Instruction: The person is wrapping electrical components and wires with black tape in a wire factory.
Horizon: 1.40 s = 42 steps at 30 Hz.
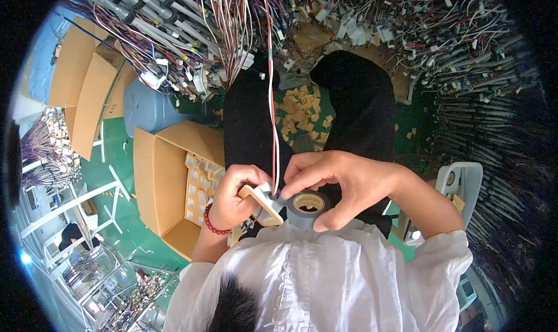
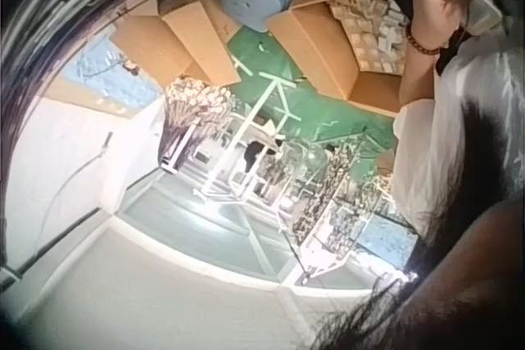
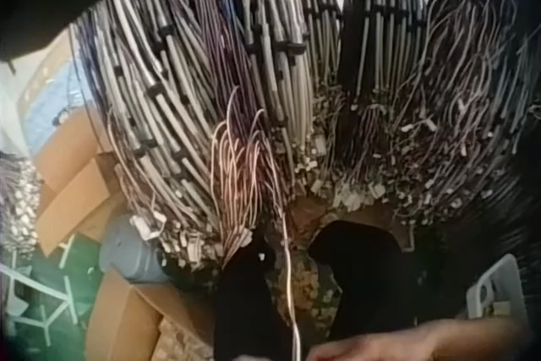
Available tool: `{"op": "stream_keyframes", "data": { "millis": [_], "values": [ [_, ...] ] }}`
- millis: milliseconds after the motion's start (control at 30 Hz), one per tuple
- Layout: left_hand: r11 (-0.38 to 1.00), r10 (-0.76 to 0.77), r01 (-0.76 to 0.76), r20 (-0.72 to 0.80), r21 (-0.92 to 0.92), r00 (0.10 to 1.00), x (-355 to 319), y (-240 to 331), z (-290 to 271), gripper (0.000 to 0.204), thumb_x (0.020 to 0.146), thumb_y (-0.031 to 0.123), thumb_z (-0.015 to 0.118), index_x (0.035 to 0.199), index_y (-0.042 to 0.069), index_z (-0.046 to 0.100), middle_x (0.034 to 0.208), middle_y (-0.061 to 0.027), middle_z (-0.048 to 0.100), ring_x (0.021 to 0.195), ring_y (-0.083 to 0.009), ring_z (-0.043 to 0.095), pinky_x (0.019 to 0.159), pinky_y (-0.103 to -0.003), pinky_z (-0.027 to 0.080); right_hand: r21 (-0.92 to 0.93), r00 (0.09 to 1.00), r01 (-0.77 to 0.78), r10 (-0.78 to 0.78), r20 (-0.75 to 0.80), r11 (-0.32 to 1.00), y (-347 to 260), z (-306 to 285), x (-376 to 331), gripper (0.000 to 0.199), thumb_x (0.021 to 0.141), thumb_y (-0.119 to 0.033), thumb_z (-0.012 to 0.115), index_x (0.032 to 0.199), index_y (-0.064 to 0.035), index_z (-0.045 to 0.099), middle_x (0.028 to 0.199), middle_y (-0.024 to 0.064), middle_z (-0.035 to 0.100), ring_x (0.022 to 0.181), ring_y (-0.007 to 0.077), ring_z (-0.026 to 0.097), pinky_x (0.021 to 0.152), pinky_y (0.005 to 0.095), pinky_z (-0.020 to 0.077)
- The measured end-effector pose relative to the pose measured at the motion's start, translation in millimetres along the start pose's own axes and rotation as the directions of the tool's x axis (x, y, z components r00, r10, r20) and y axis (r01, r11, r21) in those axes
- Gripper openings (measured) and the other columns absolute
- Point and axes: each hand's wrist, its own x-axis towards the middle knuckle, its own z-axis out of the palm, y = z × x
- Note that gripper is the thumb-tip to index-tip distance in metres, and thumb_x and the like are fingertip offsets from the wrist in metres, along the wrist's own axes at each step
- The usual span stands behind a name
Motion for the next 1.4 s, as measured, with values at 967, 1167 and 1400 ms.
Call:
{"op": "stream_keyframes", "data": {
  "millis": [967,1167,1400],
  "values": [
    [-0.048,0.467,-0.591,0.541,0.805,0.7,25.5,41.5,-23.7,0.007,0.079,0.01,0.06,0.082,0.004,0.057,0.089,-0.0106,0.068,0.07,-0.017,0.063,0.058,-0.023,0.045,0.863,0.897,0.003,0.38,-0.226,0.505,29.8,38.5,22.0,0.052,0.089,-0.049,0.054,0.091,0.0022,0.064,0.075,0.0059,0.059,0.063,0.0151,0.057,0.055,0.0306,0.052],
    [0.145,0.496,-0.528,0.4,0.837,0.771,29.5,29.6,-34.2,0.012,0.078,0.006,0.063,0.078,0.006,0.051,0.084,-0.0108,0.068,0.065,-0.0195,0.064,0.055,-0.028,0.046,0.967,0.98,0.195,0.005,-0.198,0.166,43.8,52.2,26.4,0.062,0.096,-0.042,0.039,0.136,0.0058,0.037,0.07,0.0124,0.055,0.05,0.0178,0.053,0.046,0.033,0.0506],
    [0.662,0.392,-0.328,0.062,0.674,0.918,12.2,13.5,-29.2,0.034,0.059,-0.004,0.073,0.083,0.006,0.051,0.082,-0.0124,0.07,0.059,-0.0245,0.063,0.054,-0.03,0.049,0.374,0.895,-0.01,0.175,-0.41,0.927,56.4,25.1,-11.9,0.019,0.081,-0.008,0.068,0.098,-0.0012,0.066,0.081,0.0018,0.061,0.064,0.0062,0.053,0.058,0.0192,0.044]
  ]
}}
